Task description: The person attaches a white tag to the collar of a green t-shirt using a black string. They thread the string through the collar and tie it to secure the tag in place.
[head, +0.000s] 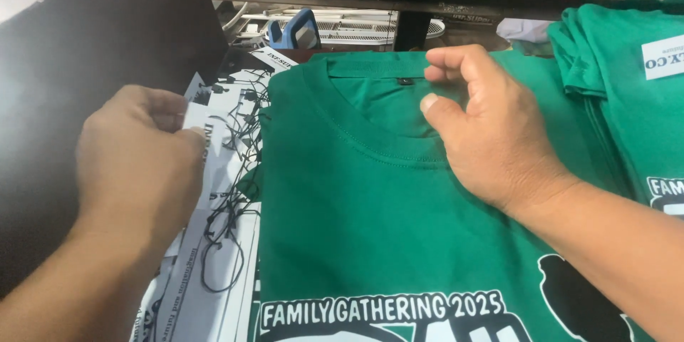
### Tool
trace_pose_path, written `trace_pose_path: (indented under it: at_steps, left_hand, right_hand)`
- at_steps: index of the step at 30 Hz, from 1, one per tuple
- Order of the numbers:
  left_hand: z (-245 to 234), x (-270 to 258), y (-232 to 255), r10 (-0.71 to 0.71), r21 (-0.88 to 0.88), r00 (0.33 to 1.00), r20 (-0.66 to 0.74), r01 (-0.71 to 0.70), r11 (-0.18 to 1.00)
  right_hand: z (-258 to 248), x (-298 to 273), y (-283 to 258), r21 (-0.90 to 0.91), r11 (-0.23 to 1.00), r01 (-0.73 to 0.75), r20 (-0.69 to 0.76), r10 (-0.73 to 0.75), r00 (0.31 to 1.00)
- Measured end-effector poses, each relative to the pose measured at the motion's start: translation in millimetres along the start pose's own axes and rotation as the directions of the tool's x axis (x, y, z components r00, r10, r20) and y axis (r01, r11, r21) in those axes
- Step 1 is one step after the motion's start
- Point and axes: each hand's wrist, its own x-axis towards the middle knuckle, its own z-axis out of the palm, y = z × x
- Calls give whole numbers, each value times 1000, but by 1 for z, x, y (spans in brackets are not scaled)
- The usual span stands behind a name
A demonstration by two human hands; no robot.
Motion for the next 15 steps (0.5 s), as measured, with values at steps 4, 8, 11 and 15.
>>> trace_pose_path:
  at_steps: [4,8,11,15]
  left_hand:
    - [-2,-3,5,19,84,1000,-10,-18,996]
    - [1,-1,0,52,184,999,17,-54,981]
    - [4,-9,6,4,405,992,129,-56,912]
    - [5,-12,11,2,494,979,202,-104,863]
  right_hand:
    - [1,0,1,-16,1000,17,-1,-17,1000]
    - [0,0,1,-13,1000,21,-1,-21,1000]
    - [0,0,0,-29,999,12,6,-12,1000]
    - [0,0,2,-26,999,35,2,-35,999]
